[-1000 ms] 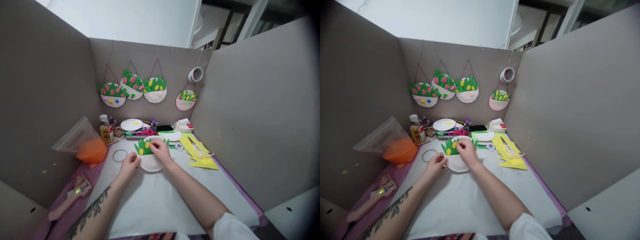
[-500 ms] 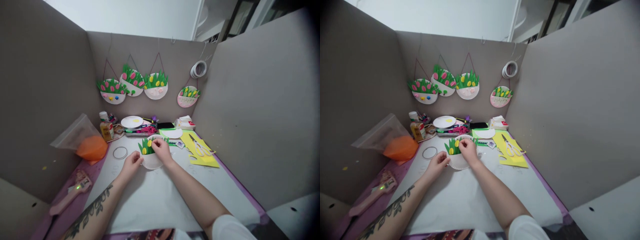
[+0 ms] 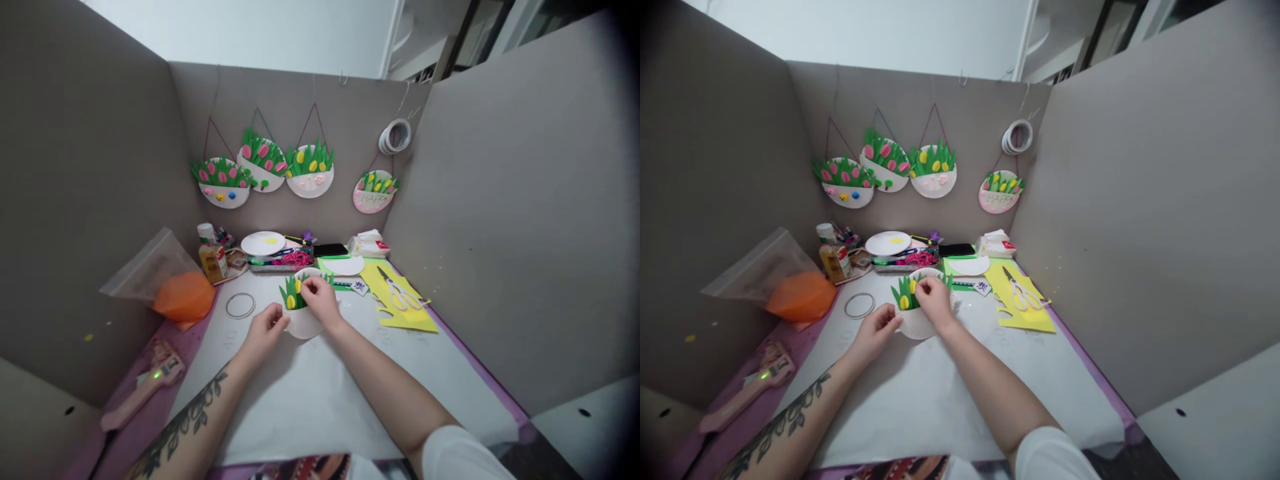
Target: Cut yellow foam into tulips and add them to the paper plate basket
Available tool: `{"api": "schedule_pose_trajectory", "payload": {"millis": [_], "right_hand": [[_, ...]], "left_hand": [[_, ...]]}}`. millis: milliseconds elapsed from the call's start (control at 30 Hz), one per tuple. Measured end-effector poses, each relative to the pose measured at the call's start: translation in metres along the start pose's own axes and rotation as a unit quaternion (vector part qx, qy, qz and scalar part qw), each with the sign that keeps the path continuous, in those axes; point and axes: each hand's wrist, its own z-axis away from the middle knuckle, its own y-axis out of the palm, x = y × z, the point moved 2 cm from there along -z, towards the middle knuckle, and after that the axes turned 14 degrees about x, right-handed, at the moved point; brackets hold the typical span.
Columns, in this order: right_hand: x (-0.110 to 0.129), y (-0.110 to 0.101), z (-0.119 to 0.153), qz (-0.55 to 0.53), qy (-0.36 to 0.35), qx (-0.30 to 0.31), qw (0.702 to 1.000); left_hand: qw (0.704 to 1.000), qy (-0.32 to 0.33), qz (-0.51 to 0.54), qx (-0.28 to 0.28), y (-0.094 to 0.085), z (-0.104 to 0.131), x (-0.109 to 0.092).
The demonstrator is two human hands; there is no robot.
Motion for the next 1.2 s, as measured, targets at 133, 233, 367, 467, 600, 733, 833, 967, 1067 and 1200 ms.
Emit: {"api": "schedule_pose_trajectory", "payload": {"millis": [133,233,367,467,600,733,833,967,1067,1200], "right_hand": [[0.002,-0.001,-0.001,0.001,0.002,0.006,1.000],[0.001,0.000,-0.002,-0.001,0.011,0.016,1.000],[-0.001,0.004,-0.003,-0.010,0.011,0.032,0.999],[-0.004,0.008,-0.002,-0.029,0.001,0.045,0.999],[-0.005,0.012,0.001,-0.053,-0.021,0.057,0.997],[-0.003,0.011,0.004,-0.072,-0.039,0.051,0.995],[-0.001,0.011,0.006,-0.089,-0.042,0.051,0.994],[0.002,0.013,0.008,-0.098,-0.034,0.044,0.994],[0.006,0.013,0.009,-0.106,-0.034,0.050,0.992],[0.009,0.012,0.007,-0.146,-0.012,0.058,0.988]], "left_hand": [[1.000,-0.002,-0.022,0.000,0.001,0.001,-0.005],[0.999,0.013,-0.047,-0.012,0.001,0.001,-0.009],[0.997,0.056,-0.052,-0.029,0.000,0.000,-0.014],[0.997,0.074,-0.023,-0.002,0.001,-0.001,-0.014],[0.997,0.065,0.043,0.015,0.001,0.000,-0.008],[0.993,0.052,0.099,0.027,0.000,0.001,-0.004],[0.993,0.053,0.101,0.028,-0.001,0.002,-0.005],[0.995,0.048,0.085,0.034,0.000,0.004,-0.007],[0.996,0.044,0.070,0.031,0.000,0.004,-0.009],[0.998,0.046,0.043,0.022,-0.003,0.005,-0.014]]}}
